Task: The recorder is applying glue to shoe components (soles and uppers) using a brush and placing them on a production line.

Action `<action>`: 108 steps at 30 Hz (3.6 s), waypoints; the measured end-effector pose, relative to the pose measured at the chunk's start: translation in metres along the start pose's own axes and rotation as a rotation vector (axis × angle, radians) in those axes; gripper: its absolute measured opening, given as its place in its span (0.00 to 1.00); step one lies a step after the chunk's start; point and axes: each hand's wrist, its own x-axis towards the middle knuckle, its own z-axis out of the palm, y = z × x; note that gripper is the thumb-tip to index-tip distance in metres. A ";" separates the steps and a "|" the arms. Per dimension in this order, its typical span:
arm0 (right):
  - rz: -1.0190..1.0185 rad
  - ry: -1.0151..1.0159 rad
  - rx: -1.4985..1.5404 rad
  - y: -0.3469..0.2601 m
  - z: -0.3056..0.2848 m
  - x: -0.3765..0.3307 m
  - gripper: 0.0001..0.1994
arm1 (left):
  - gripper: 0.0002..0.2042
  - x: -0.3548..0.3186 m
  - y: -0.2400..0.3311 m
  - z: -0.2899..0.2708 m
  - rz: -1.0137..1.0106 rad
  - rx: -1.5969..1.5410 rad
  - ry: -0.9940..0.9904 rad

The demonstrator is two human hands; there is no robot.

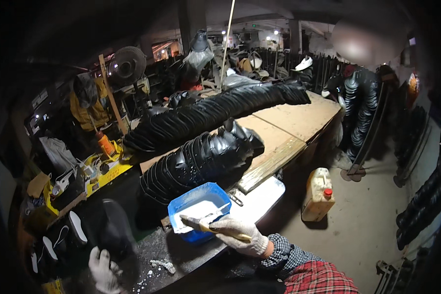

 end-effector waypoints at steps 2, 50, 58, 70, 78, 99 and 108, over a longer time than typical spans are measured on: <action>0.051 0.046 -0.061 0.002 -0.010 0.008 0.15 | 0.16 -0.027 0.050 -0.017 -0.022 0.568 -0.168; -0.022 0.283 -0.373 -0.003 -0.007 0.007 0.07 | 0.12 -0.044 -0.047 -0.002 0.290 0.397 -0.169; 0.122 0.136 -0.334 -0.009 0.002 0.002 0.04 | 0.08 -0.061 -0.092 -0.028 0.373 0.402 -0.029; 0.232 -0.167 0.074 0.015 0.152 0.057 0.14 | 0.20 -0.022 -0.161 -0.104 -0.023 0.439 -0.016; 0.480 -0.340 0.436 0.048 0.287 0.083 0.12 | 0.09 -0.045 -0.152 -0.120 -0.239 -0.490 -0.033; 0.182 -0.632 0.590 -0.050 0.281 0.064 0.13 | 0.08 -0.054 -0.099 -0.065 -0.212 -0.725 -0.297; 0.431 -0.851 0.412 -0.032 0.171 0.046 0.10 | 0.07 -0.028 -0.041 -0.105 -0.050 0.174 -0.241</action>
